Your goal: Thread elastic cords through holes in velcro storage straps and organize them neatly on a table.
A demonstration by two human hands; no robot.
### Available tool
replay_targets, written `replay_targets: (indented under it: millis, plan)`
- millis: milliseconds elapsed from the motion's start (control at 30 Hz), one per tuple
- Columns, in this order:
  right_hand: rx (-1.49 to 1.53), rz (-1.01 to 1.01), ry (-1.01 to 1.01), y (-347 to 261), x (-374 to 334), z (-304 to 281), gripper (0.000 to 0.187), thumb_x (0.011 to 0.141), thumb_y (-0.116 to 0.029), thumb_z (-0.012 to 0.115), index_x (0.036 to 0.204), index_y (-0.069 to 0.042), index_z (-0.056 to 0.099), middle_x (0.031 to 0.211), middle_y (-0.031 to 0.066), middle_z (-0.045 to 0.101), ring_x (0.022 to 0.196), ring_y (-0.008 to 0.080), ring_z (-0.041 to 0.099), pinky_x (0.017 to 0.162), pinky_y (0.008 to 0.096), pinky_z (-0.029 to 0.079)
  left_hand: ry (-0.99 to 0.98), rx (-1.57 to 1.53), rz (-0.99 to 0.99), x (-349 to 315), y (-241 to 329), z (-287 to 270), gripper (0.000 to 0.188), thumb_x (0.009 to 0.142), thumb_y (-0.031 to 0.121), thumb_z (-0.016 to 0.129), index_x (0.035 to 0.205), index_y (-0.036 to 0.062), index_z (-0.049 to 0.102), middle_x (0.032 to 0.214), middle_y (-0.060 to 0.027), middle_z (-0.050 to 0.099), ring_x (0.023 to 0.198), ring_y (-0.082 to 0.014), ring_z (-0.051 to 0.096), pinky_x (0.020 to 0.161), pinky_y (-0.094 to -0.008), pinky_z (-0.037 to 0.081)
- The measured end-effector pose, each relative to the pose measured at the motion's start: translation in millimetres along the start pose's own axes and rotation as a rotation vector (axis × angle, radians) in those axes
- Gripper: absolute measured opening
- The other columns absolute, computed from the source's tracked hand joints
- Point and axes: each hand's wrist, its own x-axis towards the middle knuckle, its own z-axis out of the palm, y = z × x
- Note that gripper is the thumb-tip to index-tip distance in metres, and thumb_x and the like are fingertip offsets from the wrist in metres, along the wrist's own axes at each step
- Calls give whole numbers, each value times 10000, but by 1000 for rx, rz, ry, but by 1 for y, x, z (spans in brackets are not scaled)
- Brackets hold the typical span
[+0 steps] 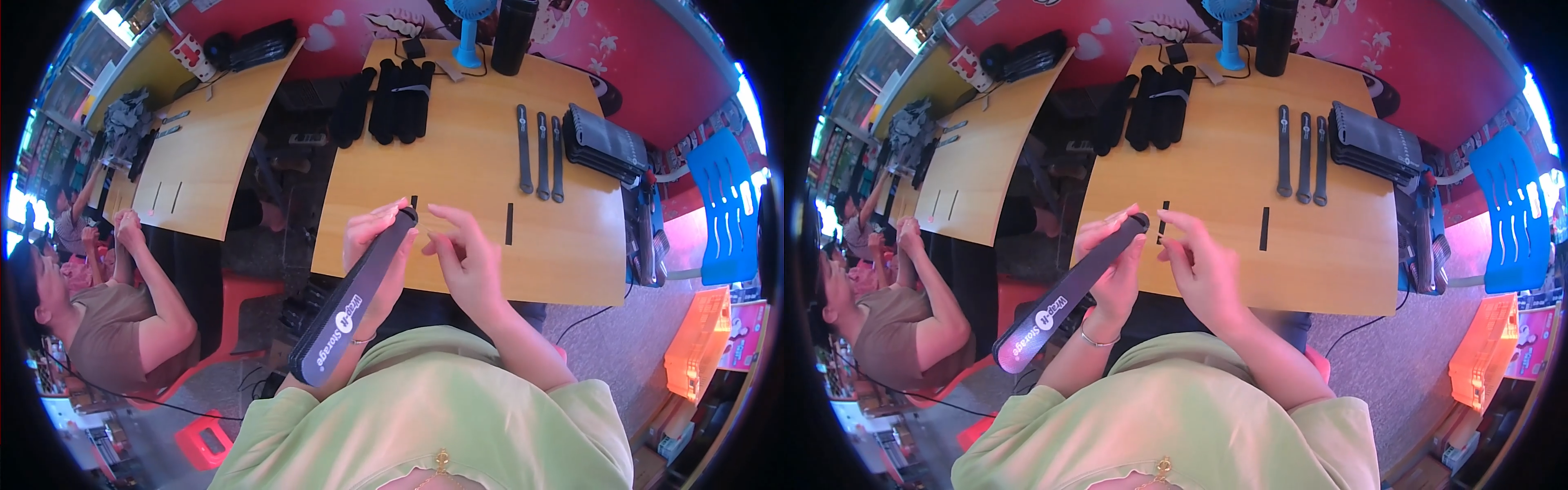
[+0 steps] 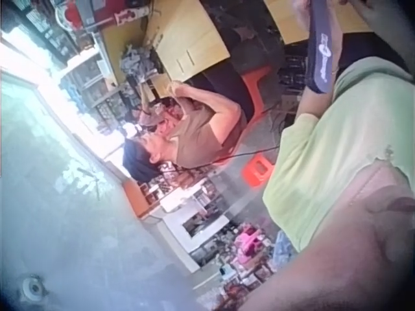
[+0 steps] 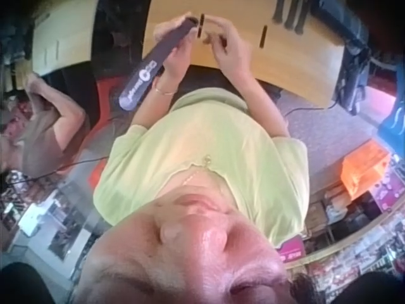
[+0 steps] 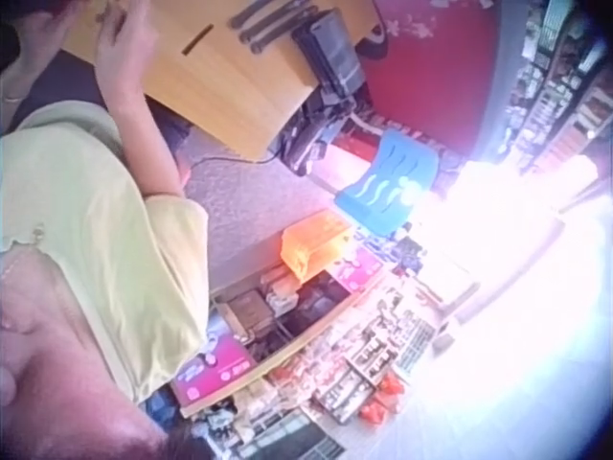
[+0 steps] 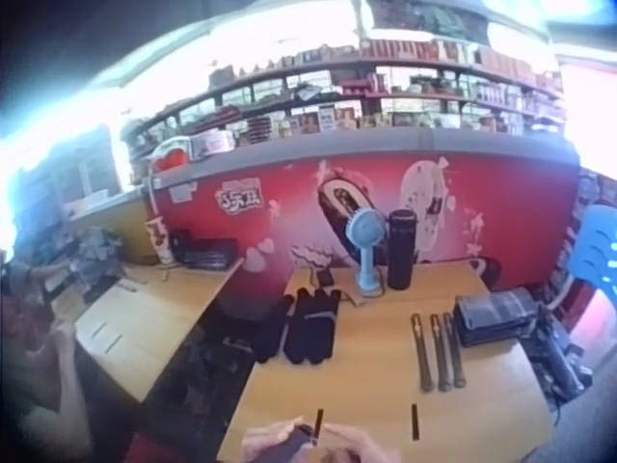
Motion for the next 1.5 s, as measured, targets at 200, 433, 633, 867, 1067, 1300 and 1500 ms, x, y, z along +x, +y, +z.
replay_targets:
  millis: [200, 433, 633, 867, 1067, 1300, 1500]
  plan:
    - [743, 530, -154, -7, 10, -3, 256, 898, -43, 546, 1151, -76, 529, 659, 37, 623, 505, 60, 505, 454, 206, 373, -7, -28, 69, -2, -2, 4, 371, 798, -112, 613, 1103, 35, 458, 1094, -137, 498, 1047, -307, 580, 894, -385, 496]
    - [309, 254, -14, -4, 10, 2, 200, 884, -20, 556, 1077, -68, 581, 704, 66, 649, 538, 94, 569, 484, 222, 423, -7, -314, -285, 4, 1, -2, 339, 832, -40, 625, 1134, 14, 481, 1065, -108, 564, 1021, -237, 592, 887, -331, 481]
    - [-23, -52, 2, 1, 16, 3, 151, 867, -29, 589, 1015, -52, 612, 731, 113, 649, 644, 192, 662, 573, 266, 497, -36, -485, -692, 17, -4, -11, 541, 842, -15, 626, 1327, -27, 387, 1060, -106, 603, 955, -147, 604, 831, -260, 491]
    - [85, 107, -36, 5, 13, 5, 139, 876, -40, 579, 1011, -52, 608, 719, 113, 647, 629, 182, 655, 552, 267, 486, -125, -391, -673, 5, -10, -8, 573, 849, -19, 606, 1359, -34, 345, 1099, -117, 602, 978, -140, 595, 839, -280, 504]
    - [-210, -49, 29, 17, 20, -2, 96, 844, -86, 599, 935, -95, 627, 691, 57, 643, 605, 183, 639, 507, 272, 469, -124, -443, -819, 2, -10, -7, 493, 857, -72, 564, 1318, -63, 389, 1080, -120, 606, 992, -154, 606, 891, -271, 481]
    - [-576, -370, 90, 13, 34, -11, 178, 704, -71, 616, 865, -145, 625, 694, -1, 630, 609, 170, 622, 475, 278, 450, -143, -459, -831, 10, 3, -9, 438, 863, -94, 533, 1285, -74, 419, 1058, -119, 608, 991, -181, 623, 882, -270, 496]
    - [-682, -421, 45, 8, 28, -14, 184, 703, -87, 609, 876, -148, 616, 653, -1, 588, 588, 163, 610, 468, 278, 446, -193, -366, -800, 6, 1, -12, 413, 871, -86, 528, 1272, -77, 431, 1036, -118, 616, 977, -171, 619, 889, -279, 501]
